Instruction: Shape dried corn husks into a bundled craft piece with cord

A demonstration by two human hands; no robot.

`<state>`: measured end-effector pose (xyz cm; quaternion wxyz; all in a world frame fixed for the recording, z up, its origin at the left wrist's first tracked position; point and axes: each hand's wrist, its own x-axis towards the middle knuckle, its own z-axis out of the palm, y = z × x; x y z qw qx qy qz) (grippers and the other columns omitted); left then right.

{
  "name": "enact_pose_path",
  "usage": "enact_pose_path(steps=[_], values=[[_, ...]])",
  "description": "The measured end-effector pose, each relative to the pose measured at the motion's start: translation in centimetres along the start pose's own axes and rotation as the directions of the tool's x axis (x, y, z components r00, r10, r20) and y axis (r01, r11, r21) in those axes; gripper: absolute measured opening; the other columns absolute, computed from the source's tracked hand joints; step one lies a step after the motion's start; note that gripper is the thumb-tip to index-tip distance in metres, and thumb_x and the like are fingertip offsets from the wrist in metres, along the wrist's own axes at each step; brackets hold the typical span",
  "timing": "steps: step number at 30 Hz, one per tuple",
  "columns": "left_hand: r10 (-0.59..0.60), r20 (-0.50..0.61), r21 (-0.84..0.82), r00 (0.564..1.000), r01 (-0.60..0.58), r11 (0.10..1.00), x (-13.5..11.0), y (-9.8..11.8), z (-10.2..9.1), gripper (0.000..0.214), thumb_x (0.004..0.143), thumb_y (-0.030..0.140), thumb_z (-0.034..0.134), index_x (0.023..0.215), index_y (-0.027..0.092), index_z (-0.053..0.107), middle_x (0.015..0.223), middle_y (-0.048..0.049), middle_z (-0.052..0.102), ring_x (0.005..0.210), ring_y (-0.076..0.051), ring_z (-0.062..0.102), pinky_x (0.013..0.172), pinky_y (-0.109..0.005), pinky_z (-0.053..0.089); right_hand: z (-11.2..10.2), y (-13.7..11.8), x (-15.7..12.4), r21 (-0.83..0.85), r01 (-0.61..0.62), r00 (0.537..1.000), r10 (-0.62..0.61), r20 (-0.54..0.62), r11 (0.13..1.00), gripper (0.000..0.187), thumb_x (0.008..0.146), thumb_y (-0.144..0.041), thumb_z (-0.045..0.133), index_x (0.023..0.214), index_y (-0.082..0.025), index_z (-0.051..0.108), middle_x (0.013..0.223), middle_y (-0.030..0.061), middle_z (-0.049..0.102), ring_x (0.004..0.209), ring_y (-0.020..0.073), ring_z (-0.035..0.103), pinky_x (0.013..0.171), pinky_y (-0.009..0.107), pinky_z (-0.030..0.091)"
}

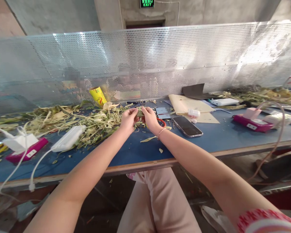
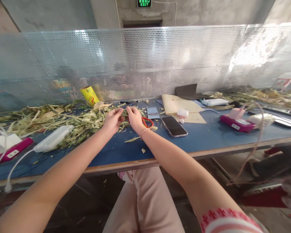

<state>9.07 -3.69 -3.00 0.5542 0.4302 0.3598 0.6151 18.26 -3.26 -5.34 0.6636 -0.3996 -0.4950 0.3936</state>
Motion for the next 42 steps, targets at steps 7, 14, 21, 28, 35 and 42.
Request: enact_pose_path(steps=[7, 14, 21, 28, 35, 42], values=[[0.118, -0.027, 0.092, 0.993, -0.115, 0.989, -0.2, -0.1, 0.1, 0.017, 0.064, 0.017, 0.068, 0.067, 0.014, 0.051, 0.052, 0.0064, 0.051, 0.036, -0.004, 0.046, 0.040, -0.018, 0.041, -0.4, -0.3, 0.2, -0.120, 0.062, 0.997, -0.066, -0.032, 0.991, 0.033, 0.076, -0.041, 0.053, 0.058, -0.022, 0.035, 0.039, -0.0086, 0.036, 0.035, 0.0066, 0.036, 0.037, 0.020, 0.027], [0.131, -0.058, 0.103, 0.990, -0.124, 0.987, -0.2, -0.5, 0.3, 0.016, 0.066, 0.015, 0.065, 0.066, 0.014, 0.049, 0.050, 0.0075, 0.047, 0.035, -0.003, 0.042, 0.038, -0.016, 0.034, -0.6, 0.1, 0.7, -0.160, 0.099, 0.993, -0.108, -0.050, 0.982, 0.032, 0.072, -0.038, 0.058, 0.059, -0.021, 0.033, 0.041, -0.0101, 0.036, 0.036, 0.0049, 0.033, 0.039, 0.019, 0.025], [0.181, -0.181, 0.022, 0.967, -0.180, 0.983, 0.5, -1.3, 0.4, 0.014, 0.068, 0.011, 0.061, 0.064, 0.014, 0.048, 0.050, 0.0075, 0.048, 0.036, -0.002, 0.039, 0.040, -0.017, 0.031, 0.0, -0.3, 0.3, -0.022, 0.056, 0.998, -0.057, -0.037, 0.998, 0.029, 0.071, -0.030, 0.058, 0.062, -0.022, 0.031, 0.038, -0.0126, 0.031, 0.031, 0.0040, 0.030, 0.035, 0.018, 0.022], [0.249, -0.193, 0.069, 0.949, -0.240, 0.968, 1.2, -1.7, 0.1, 0.017, 0.066, 0.015, 0.064, 0.063, 0.015, 0.047, 0.049, 0.0083, 0.046, 0.036, -0.001, 0.037, 0.039, -0.016, 0.027, 0.4, -0.9, -0.3, -0.007, 0.067, 0.997, -0.067, -0.037, 0.998, 0.032, 0.070, -0.031, 0.060, 0.062, -0.022, 0.030, 0.040, -0.0120, 0.033, 0.032, 0.0037, 0.031, 0.034, 0.018, 0.021], [0.308, -0.101, 0.124, 0.946, -0.295, 0.947, 0.9, -1.4, 0.1, 0.015, 0.066, 0.010, 0.060, 0.061, 0.016, 0.047, 0.047, 0.0082, 0.045, 0.035, -0.002, 0.036, 0.039, -0.018, 0.024, -0.1, 0.2, 0.7, 0.122, 0.053, 0.997, -0.047, -0.059, 0.991, 0.034, 0.067, -0.035, 0.061, 0.063, -0.023, 0.030, 0.040, -0.0127, 0.029, 0.032, 0.0036, 0.027, 0.035, 0.018, 0.020], [0.332, -0.065, 0.173, 0.941, -0.317, 0.932, 0.8, -1.3, 0.2, 0.018, 0.065, 0.013, 0.064, 0.060, 0.016, 0.047, 0.048, 0.0083, 0.044, 0.035, -0.002, 0.036, 0.040, -0.018, 0.025, -0.3, -0.6, 0.6, 0.304, -0.017, 0.998, 0.034, -0.052, 0.953, 0.033, 0.070, -0.028, 0.061, 0.063, -0.022, 0.029, 0.040, -0.0129, 0.026, 0.033, 0.0026, 0.025, 0.035, 0.018, 0.019]])
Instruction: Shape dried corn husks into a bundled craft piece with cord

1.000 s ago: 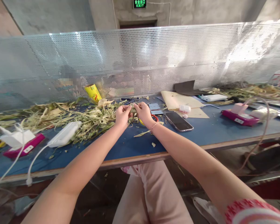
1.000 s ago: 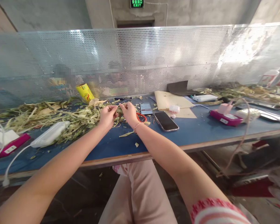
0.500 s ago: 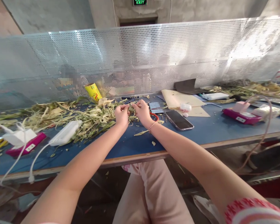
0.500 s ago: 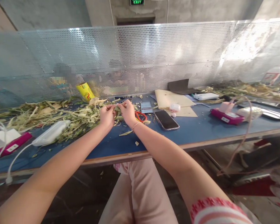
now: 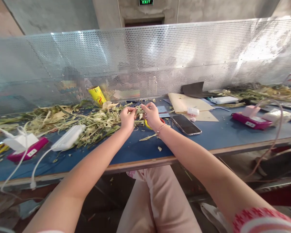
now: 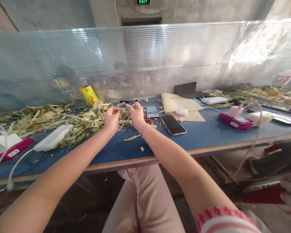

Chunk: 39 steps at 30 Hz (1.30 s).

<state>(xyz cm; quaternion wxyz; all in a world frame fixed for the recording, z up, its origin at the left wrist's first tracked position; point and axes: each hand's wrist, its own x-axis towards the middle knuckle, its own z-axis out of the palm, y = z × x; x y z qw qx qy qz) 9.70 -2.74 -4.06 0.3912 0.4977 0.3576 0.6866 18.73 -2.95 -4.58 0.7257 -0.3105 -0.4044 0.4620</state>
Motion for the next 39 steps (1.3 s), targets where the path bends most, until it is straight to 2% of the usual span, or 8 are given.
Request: enact_pose_path(steps=[6, 10, 17, 23, 26, 29, 33, 39], values=[[-0.091, 0.004, -0.029, 0.996, 0.091, 0.995, 0.0, 0.1, 0.2, 0.021, 0.067, 0.016, 0.064, 0.060, 0.016, 0.045, 0.045, 0.0087, 0.041, 0.034, -0.002, 0.035, 0.039, -0.017, 0.025, 0.0, -0.4, -0.2, 0.127, -0.129, 0.991, 0.125, 0.040, 0.983, 0.036, 0.071, -0.026, 0.063, 0.064, -0.022, 0.027, 0.040, -0.0134, 0.027, 0.032, 0.0020, 0.024, 0.035, 0.016, 0.018], [-0.150, 0.106, 0.003, 0.983, 0.151, 0.989, 0.1, 0.0, -0.1, 0.018, 0.070, 0.017, 0.062, 0.065, 0.017, 0.045, 0.048, 0.0069, 0.045, 0.036, -0.005, 0.040, 0.039, -0.017, 0.028, -0.6, -0.8, 0.0, 0.232, -0.261, 0.964, 0.244, 0.102, 0.937, 0.039, 0.073, -0.021, 0.063, 0.061, -0.021, 0.026, 0.040, -0.0130, 0.026, 0.033, 0.0012, 0.022, 0.035, 0.015, 0.018], [-0.061, 0.268, 0.032, 0.962, 0.055, 0.998, 0.4, -0.2, -1.0, 0.003, 0.073, 0.020, 0.056, 0.075, 0.018, 0.054, 0.060, 0.0021, 0.055, 0.050, -0.009, 0.051, 0.049, -0.020, 0.038, -1.5, -3.0, 0.1, 0.329, -0.422, 0.899, 0.344, 0.270, 0.845, 0.034, 0.083, -0.016, 0.051, 0.057, -0.019, 0.030, 0.040, -0.0122, 0.022, 0.033, 0.0004, 0.014, 0.032, 0.012, 0.016], [-0.053, 0.567, 0.031, 0.822, 0.043, 0.999, -0.8, 1.4, -1.4, 0.010, 0.068, 0.025, 0.059, 0.065, 0.016, 0.056, 0.059, 0.0005, 0.056, 0.057, -0.010, 0.053, 0.057, -0.024, 0.043, -1.7, -3.7, -0.1, 0.362, -0.469, 0.864, 0.335, 0.376, 0.805, 0.031, 0.089, -0.016, 0.038, 0.059, -0.018, 0.036, 0.037, -0.0124, 0.022, 0.032, 0.0010, 0.008, 0.029, 0.010, 0.010], [-0.052, 0.647, 0.033, 0.761, 0.040, 0.999, -1.4, 1.9, -1.5, 0.017, 0.069, 0.031, 0.061, 0.064, 0.015, 0.055, 0.054, 0.0015, 0.055, 0.051, -0.009, 0.050, 0.054, -0.023, 0.041, -1.9, -3.6, -0.1, 0.349, -0.503, 0.833, 0.335, 0.440, 0.791, 0.027, 0.090, -0.015, 0.036, 0.063, -0.018, 0.039, 0.037, -0.0130, 0.021, 0.031, 0.0010, 0.006, 0.028, 0.009, 0.008], [-0.122, 0.679, 0.012, 0.724, 0.155, 0.988, -1.6, 2.1, -1.4, 0.020, 0.066, 0.032, 0.063, 0.065, 0.015, 0.054, 0.058, 0.0010, 0.056, 0.051, -0.008, 0.052, 0.053, -0.023, 0.041, -2.1, -3.3, 0.1, 0.345, -0.520, 0.813, 0.328, 0.482, 0.782, 0.025, 0.090, -0.015, 0.036, 0.065, -0.018, 0.039, 0.037, -0.0136, 0.020, 0.030, 0.0008, 0.005, 0.027, 0.009, 0.007], [-0.174, 0.657, 0.005, 0.734, 0.226, 0.974, -1.4, 1.5, -1.2, 0.021, 0.060, 0.029, 0.067, 0.066, 0.015, 0.053, 0.062, 0.0017, 0.056, 0.053, -0.007, 0.051, 0.055, -0.023, 0.041, -2.3, -3.2, 0.1, 0.303, -0.481, 0.818, 0.296, 0.493, 0.822, 0.022, 0.087, -0.018, 0.046, 0.065, -0.019, 0.038, 0.038, -0.0142, 0.020, 0.030, -0.0002, 0.005, 0.027, 0.010, 0.007], [-0.009, 0.466, 0.090, 0.885, -0.037, 0.995, -0.3, 0.7, -1.4, 0.013, 0.066, 0.026, 0.060, 0.068, 0.016, 0.052, 0.059, 0.0046, 0.048, 0.056, -0.007, 0.044, 0.055, -0.022, 0.035, -1.9, -2.5, 0.1, 0.170, -0.164, 0.922, 0.090, 0.375, 0.972, 0.033, 0.072, -0.026, 0.065, 0.063, -0.020, 0.034, 0.039, -0.0137, 0.031, 0.030, -0.0004, 0.019, 0.030, 0.012, 0.013]])
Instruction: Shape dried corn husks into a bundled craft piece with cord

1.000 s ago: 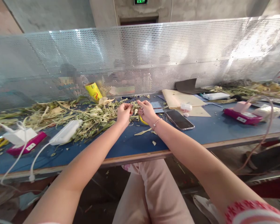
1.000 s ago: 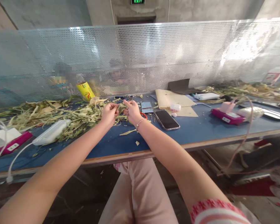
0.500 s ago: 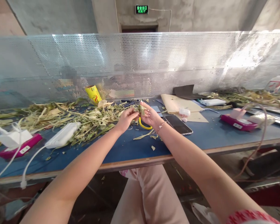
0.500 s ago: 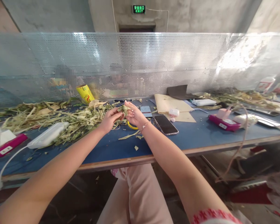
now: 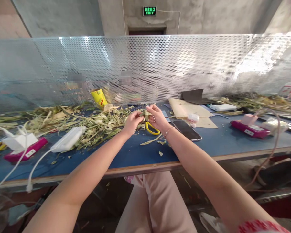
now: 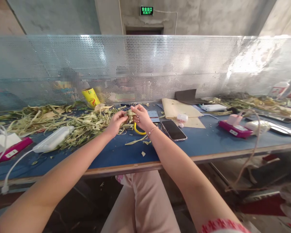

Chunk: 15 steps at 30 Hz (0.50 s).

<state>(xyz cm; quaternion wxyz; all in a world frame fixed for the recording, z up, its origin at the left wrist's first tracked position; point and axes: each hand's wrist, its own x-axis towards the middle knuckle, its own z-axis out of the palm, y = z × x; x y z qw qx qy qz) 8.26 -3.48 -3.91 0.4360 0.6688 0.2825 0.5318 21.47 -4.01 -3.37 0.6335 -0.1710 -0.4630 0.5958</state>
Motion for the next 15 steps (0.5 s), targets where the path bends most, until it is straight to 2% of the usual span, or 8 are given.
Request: enact_pose_path(steps=[4, 8, 12, 15], values=[[0.022, -0.076, 0.151, 0.997, -0.011, 0.988, 0.2, 0.1, -0.4, 0.021, 0.076, 0.027, 0.046, 0.057, 0.017, 0.046, 0.054, 0.0026, 0.045, 0.054, -0.009, 0.041, 0.054, -0.023, 0.032, 0.1, 0.9, 0.4, -0.172, 0.104, 0.994, -0.106, -0.003, 0.980, 0.037, 0.066, -0.035, 0.069, 0.064, -0.022, 0.034, 0.038, -0.0134, 0.035, 0.029, 0.0013, 0.023, 0.030, 0.015, 0.017], [-0.008, -0.109, 0.249, 0.994, 0.035, 0.968, 0.4, -0.4, -0.4, 0.027, 0.080, 0.031, 0.045, 0.056, 0.018, 0.042, 0.050, 0.0030, 0.041, 0.050, -0.010, 0.041, 0.052, -0.024, 0.032, 0.0, 1.4, 0.6, -0.324, 0.149, 0.987, -0.158, -0.001, 0.934, 0.038, 0.066, -0.041, 0.066, 0.065, -0.023, 0.034, 0.040, -0.0123, 0.038, 0.030, 0.0026, 0.027, 0.031, 0.017, 0.020], [0.002, -0.146, 0.336, 0.989, 0.048, 0.941, 0.5, -0.8, -0.5, 0.023, 0.083, 0.031, 0.044, 0.062, 0.019, 0.043, 0.052, 0.0030, 0.043, 0.052, -0.012, 0.044, 0.053, -0.025, 0.033, -0.1, 1.5, 0.4, -0.505, 0.186, 0.976, -0.218, -0.004, 0.843, 0.033, 0.071, -0.044, 0.058, 0.065, -0.023, 0.033, 0.044, -0.0113, 0.036, 0.033, 0.0040, 0.032, 0.035, 0.019, 0.026], [0.051, -0.167, 0.418, 0.985, 0.024, 0.908, 0.4, -0.6, -0.5, 0.020, 0.083, 0.028, 0.044, 0.065, 0.019, 0.042, 0.054, 0.0032, 0.044, 0.054, -0.012, 0.045, 0.055, -0.025, 0.034, 0.0, 1.7, 0.2, -0.643, 0.198, 0.960, -0.278, -0.025, 0.740, 0.028, 0.077, -0.043, 0.049, 0.065, -0.022, 0.034, 0.048, -0.0093, 0.037, 0.038, 0.0061, 0.039, 0.041, 0.021, 0.032]])
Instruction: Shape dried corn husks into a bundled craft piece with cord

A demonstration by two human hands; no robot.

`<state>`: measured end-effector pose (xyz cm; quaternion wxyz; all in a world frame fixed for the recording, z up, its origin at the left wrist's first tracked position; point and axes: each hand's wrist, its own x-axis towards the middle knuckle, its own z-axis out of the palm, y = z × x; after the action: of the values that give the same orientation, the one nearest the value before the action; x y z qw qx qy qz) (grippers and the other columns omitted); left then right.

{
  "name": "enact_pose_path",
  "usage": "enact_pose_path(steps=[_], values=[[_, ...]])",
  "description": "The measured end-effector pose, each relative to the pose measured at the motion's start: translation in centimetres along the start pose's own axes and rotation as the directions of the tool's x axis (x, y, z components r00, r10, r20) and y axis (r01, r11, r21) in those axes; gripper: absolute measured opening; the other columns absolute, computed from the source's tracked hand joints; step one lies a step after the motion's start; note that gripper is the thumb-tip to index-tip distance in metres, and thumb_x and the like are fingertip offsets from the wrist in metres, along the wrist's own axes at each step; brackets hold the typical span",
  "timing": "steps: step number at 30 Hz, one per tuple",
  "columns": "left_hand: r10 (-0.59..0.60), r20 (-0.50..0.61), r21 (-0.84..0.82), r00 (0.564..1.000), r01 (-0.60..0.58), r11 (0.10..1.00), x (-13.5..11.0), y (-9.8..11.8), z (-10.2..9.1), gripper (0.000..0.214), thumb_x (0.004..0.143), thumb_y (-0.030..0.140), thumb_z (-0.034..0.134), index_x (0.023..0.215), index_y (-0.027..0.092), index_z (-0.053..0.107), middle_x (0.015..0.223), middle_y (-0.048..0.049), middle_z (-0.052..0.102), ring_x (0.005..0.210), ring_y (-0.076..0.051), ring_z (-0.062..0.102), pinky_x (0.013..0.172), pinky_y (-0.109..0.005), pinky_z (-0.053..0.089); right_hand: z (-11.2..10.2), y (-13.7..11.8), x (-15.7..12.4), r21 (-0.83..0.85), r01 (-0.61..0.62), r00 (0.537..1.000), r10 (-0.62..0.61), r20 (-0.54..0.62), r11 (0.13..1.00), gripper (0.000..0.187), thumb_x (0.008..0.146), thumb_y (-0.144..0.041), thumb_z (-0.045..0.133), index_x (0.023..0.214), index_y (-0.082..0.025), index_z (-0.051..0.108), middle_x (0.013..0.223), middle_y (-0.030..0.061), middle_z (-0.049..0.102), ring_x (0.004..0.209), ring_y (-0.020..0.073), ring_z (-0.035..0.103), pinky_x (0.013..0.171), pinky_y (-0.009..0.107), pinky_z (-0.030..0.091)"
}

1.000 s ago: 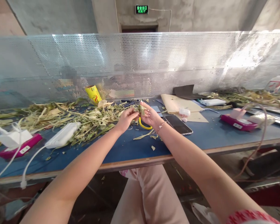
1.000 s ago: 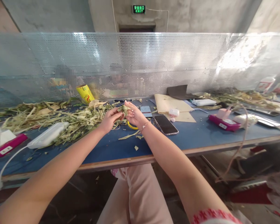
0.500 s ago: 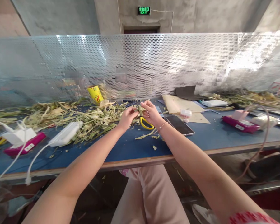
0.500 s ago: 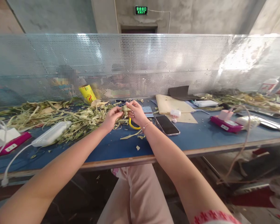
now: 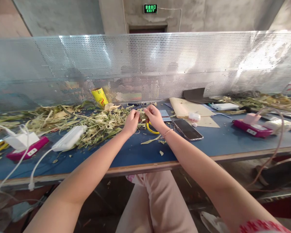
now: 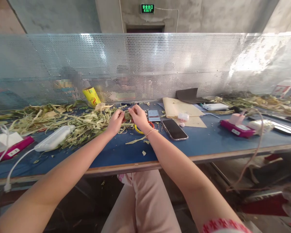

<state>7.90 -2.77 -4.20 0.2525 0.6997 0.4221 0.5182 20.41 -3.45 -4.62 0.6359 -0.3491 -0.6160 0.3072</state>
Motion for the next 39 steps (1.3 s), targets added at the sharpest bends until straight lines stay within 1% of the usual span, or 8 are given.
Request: enact_pose_path(steps=[4, 8, 13, 19, 23, 29, 35, 39], values=[[0.058, -0.069, 0.028, 0.996, -0.056, 0.998, -0.4, 0.3, 0.1, 0.019, 0.085, 0.026, 0.043, 0.067, 0.020, 0.040, 0.055, 0.0039, 0.041, 0.054, -0.011, 0.044, 0.057, -0.025, 0.035, 0.4, 0.0, -0.2, -0.238, 0.047, 0.991, -0.076, -0.114, 0.970, 0.026, 0.079, -0.041, 0.046, 0.067, -0.022, 0.035, 0.050, -0.0077, 0.038, 0.044, 0.0078, 0.040, 0.047, 0.022, 0.032], [0.073, -0.202, -0.017, 0.977, -0.078, 0.997, -0.9, -0.1, 0.9, 0.020, 0.087, 0.030, 0.041, 0.070, 0.020, 0.039, 0.058, 0.0036, 0.041, 0.055, -0.011, 0.045, 0.057, -0.025, 0.036, 0.9, -0.1, -0.5, -0.335, 0.078, 0.984, -0.127, -0.124, 0.939, 0.023, 0.079, -0.039, 0.046, 0.067, -0.022, 0.037, 0.051, -0.0070, 0.038, 0.048, 0.0088, 0.038, 0.051, 0.023, 0.031], [0.021, -0.275, -0.073, 0.961, -0.043, 0.996, -1.2, -0.7, 1.8, 0.021, 0.089, 0.036, 0.035, 0.074, 0.021, 0.036, 0.057, 0.0045, 0.040, 0.049, -0.010, 0.043, 0.051, -0.024, 0.034, 1.4, -0.5, -0.8, -0.340, 0.086, 0.988, -0.123, -0.091, 0.936, 0.016, 0.079, -0.035, 0.046, 0.071, -0.021, 0.042, 0.052, -0.0067, 0.042, 0.049, 0.0092, 0.039, 0.054, 0.023, 0.032], [-0.067, -0.342, -0.036, 0.937, 0.058, 0.998, -1.1, -0.3, 1.7, 0.019, 0.088, 0.029, 0.039, 0.071, 0.021, 0.035, 0.058, 0.0040, 0.042, 0.051, -0.011, 0.044, 0.052, -0.025, 0.033, 1.8, -0.2, -0.7, -0.271, 0.014, 0.994, -0.042, -0.097, 0.963, 0.018, 0.078, -0.035, 0.048, 0.074, -0.022, 0.037, 0.051, -0.0076, 0.041, 0.050, 0.0100, 0.040, 0.053, 0.023, 0.031], [-0.111, -0.331, -0.038, 0.937, 0.104, 0.994, -0.9, -0.4, 1.5, 0.018, 0.086, 0.028, 0.042, 0.070, 0.021, 0.037, 0.060, 0.0034, 0.046, 0.054, -0.012, 0.049, 0.054, -0.025, 0.036, 1.8, -0.1, -0.7, -0.310, -0.006, 0.996, -0.021, -0.083, 0.951, 0.021, 0.078, -0.034, 0.049, 0.065, -0.022, 0.038, 0.052, -0.0061, 0.041, 0.052, 0.0100, 0.039, 0.054, 0.023, 0.031], [-0.133, -0.231, -0.095, 0.964, 0.113, 0.989, -1.0, -0.5, 1.4, 0.015, 0.088, 0.032, 0.036, 0.077, 0.022, 0.036, 0.045, 0.0088, 0.039, 0.034, -0.010, 0.043, 0.043, -0.023, 0.032, 1.6, 0.0, -0.6, -0.301, -0.030, 0.998, 0.013, -0.057, 0.953, 0.024, 0.079, -0.035, 0.048, 0.062, -0.021, 0.040, 0.052, -0.0048, 0.043, 0.053, 0.0108, 0.041, 0.054, 0.023, 0.032], [-0.147, -0.258, -0.135, 0.955, 0.115, 0.984, -1.0, -0.6, 1.6, 0.014, 0.087, 0.032, 0.038, 0.078, 0.021, 0.035, 0.054, 0.0079, 0.044, 0.034, -0.008, 0.043, 0.042, -0.022, 0.032, 1.8, -0.4, -0.8, -0.386, -0.017, 0.996, -0.020, -0.089, 0.922, 0.025, 0.077, -0.031, 0.052, 0.059, -0.021, 0.039, 0.053, -0.0049, 0.044, 0.052, 0.0103, 0.039, 0.056, 0.024, 0.032], [-0.063, -0.302, -0.072, 0.951, 0.043, 0.997, -0.8, -1.2, 1.6, 0.018, 0.087, 0.036, 0.038, 0.077, 0.021, 0.037, 0.053, 0.0070, 0.040, 0.042, -0.009, 0.042, 0.048, -0.023, 0.032, 2.0, -0.2, -0.8, -0.355, -0.004, 0.993, -0.038, -0.110, 0.935, 0.027, 0.078, -0.033, 0.051, 0.059, -0.021, 0.037, 0.053, -0.0047, 0.044, 0.052, 0.0103, 0.039, 0.055, 0.024, 0.031]])
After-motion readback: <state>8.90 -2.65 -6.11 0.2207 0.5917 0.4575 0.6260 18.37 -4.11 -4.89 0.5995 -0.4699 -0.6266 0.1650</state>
